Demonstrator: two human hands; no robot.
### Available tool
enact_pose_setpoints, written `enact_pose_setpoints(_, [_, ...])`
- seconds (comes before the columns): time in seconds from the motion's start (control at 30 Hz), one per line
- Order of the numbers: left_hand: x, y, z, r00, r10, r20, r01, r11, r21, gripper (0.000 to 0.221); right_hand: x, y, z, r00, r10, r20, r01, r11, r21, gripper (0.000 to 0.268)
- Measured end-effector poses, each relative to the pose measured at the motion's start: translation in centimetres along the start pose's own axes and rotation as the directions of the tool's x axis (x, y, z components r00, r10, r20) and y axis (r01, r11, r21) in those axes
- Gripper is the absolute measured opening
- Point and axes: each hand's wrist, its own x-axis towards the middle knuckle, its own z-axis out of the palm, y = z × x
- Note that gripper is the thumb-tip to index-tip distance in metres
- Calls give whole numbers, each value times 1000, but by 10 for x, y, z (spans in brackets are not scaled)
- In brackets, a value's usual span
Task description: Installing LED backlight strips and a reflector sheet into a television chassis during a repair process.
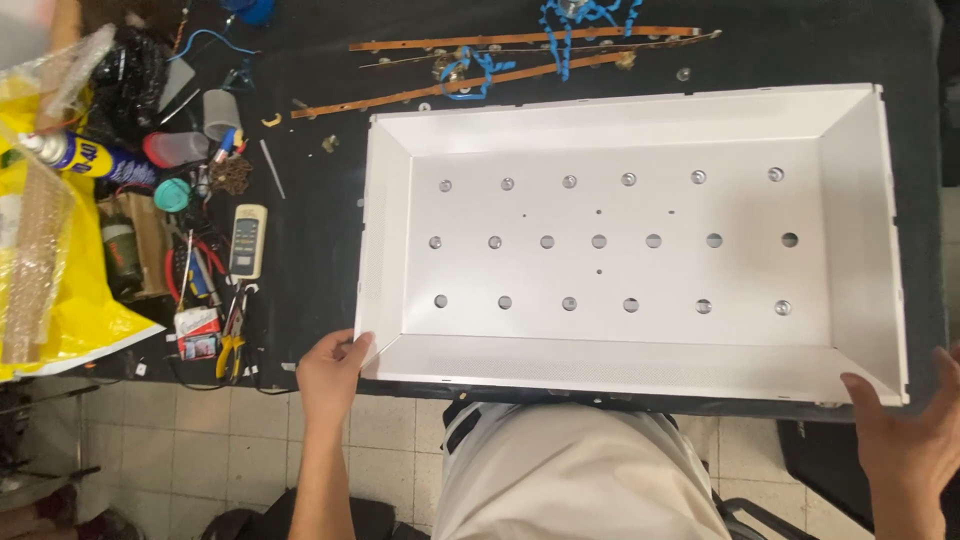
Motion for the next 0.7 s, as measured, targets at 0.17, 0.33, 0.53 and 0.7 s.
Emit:
enact_pose_setpoints(0.17, [6,-12,3,1000,11,-8,-11,1000,15,46,1,17,1,1000,-16,-10,14,990,-138,72])
enact_pose_setpoints(0.33, [15,-23,7,999,-13,-35,15,999,34,46,18,12,-3,987,114,110,-99,986,-131,72])
enact_pose_setpoints(0.53, [19,-31,11,997,40,-70,-41,999,-15,43,40,-17,-19,914,302,269,-313,950,-3,65])
enact_pose_setpoints(0.7, [13,-21,8,998,3,-62,-6,999,-45,38,46,-22,-17,822,437,364,-466,885,-9,70])
